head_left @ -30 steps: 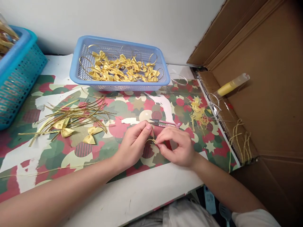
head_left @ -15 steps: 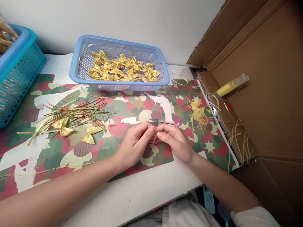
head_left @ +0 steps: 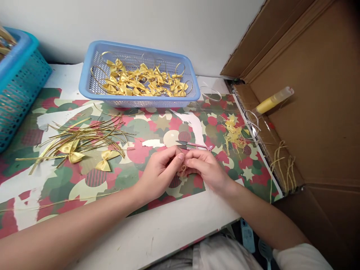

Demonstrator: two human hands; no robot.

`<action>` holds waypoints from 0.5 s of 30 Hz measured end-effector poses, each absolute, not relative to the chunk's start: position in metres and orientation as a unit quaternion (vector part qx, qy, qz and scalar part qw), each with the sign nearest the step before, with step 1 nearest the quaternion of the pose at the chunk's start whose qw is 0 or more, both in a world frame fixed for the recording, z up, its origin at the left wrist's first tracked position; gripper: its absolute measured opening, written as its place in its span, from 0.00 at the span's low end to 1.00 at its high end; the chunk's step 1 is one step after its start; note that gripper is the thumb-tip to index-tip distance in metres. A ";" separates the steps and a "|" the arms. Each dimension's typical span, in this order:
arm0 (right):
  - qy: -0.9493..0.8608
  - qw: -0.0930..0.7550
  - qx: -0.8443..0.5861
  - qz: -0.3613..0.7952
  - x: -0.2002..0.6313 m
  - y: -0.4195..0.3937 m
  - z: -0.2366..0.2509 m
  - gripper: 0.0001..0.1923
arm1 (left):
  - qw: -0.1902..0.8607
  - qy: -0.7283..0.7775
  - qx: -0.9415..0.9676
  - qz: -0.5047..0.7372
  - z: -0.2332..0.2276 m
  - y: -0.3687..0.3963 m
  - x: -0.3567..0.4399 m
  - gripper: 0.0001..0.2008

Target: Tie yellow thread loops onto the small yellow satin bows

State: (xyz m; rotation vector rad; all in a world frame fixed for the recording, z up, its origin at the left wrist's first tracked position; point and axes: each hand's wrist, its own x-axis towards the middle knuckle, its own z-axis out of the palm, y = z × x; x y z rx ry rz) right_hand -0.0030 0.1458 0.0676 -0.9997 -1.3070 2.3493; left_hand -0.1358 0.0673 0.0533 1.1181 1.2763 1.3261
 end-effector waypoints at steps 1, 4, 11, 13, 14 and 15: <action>-0.448 0.138 -0.349 0.811 -0.003 0.146 0.068 0.07 | 0.471 0.523 0.459 0.542 0.054 0.068 -0.136 0.16; -0.445 0.136 -0.361 0.808 -0.001 0.147 0.068 0.07 | 0.468 0.519 0.460 0.548 0.054 0.068 -0.136 0.15; -0.438 0.123 -0.361 0.814 0.000 0.148 0.068 0.05 | 0.475 0.522 0.456 0.542 0.053 0.066 -0.136 0.15; -0.439 0.114 -0.363 0.814 0.001 0.149 0.069 0.05 | 0.470 0.526 0.451 0.547 0.053 0.066 -0.136 0.16; -0.440 0.109 -0.365 0.813 0.001 0.149 0.069 0.04 | 0.466 0.530 0.446 0.550 0.054 0.066 -0.136 0.16; -0.442 0.104 -0.367 0.812 0.002 0.148 0.069 0.04 | 0.461 0.535 0.440 0.555 0.054 0.067 -0.136 0.16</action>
